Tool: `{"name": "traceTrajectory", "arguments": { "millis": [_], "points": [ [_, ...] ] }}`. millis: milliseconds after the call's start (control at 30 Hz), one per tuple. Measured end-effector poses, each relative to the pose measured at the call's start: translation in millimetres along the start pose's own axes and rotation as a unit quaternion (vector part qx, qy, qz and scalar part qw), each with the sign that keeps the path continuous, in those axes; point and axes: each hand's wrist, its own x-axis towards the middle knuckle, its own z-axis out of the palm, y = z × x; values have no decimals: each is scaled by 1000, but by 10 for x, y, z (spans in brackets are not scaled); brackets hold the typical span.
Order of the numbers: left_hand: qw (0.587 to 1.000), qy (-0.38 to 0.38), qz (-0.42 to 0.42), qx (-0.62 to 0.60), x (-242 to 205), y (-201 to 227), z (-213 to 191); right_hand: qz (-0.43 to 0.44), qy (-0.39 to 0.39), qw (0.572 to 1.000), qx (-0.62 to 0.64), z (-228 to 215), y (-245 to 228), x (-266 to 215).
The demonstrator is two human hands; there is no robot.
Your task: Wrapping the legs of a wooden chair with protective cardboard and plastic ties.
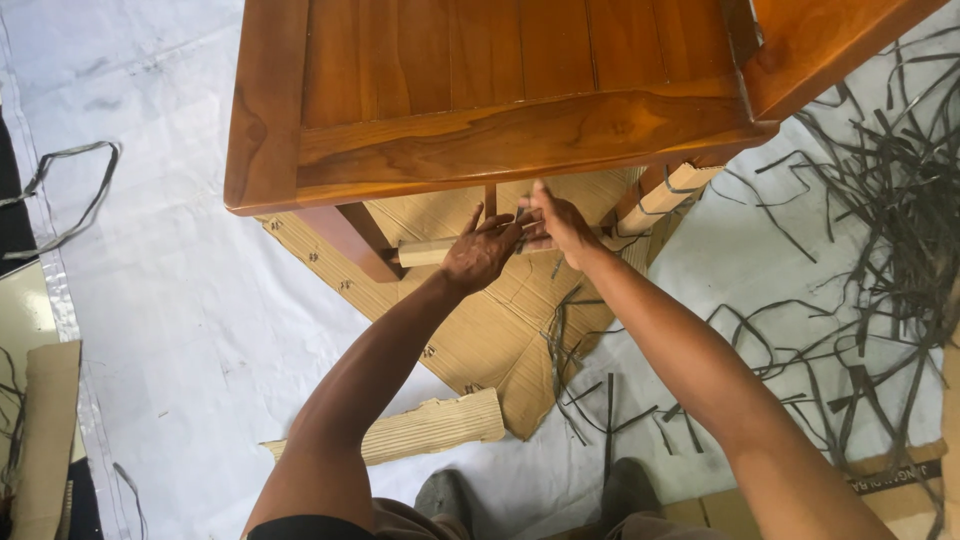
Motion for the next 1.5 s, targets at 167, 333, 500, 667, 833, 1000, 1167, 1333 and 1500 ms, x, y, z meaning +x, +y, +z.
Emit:
{"name": "traceTrajectory", "arguments": {
  "millis": [167,333,500,667,833,1000,1167,1333,1500],
  "points": [
    [999,-26,-19,11,69,-155,286,-48,18,994,91,-69,-9,-273],
    [999,-14,-41,-30,118,-330,569,-230,74,960,-141,-162,745,-268],
    [987,-12,-66,-145,159,-289,433,-256,24,914,-312,-44,1118,-281],
    [965,4,-121,-232,206,-257,421,-387,21,745,-543,-153,2162,548],
    [943,-14,-176,-282,169,-88,26,5,-80,988,135,70,1418,126],
    [934,-24,-206,-292,200,-72,-44,14,-67,984,165,166,1261,133],
    [943,-2,-130,-306,203,-192,53,-25,-49,983,176,210,1536,309],
    [944,21,-124,-304,183,-236,278,-49,-48,989,133,246,1460,104],
    [947,52,-118,-293,151,-104,55,-130,-6,982,-138,259,1357,-207]
  ]
}}
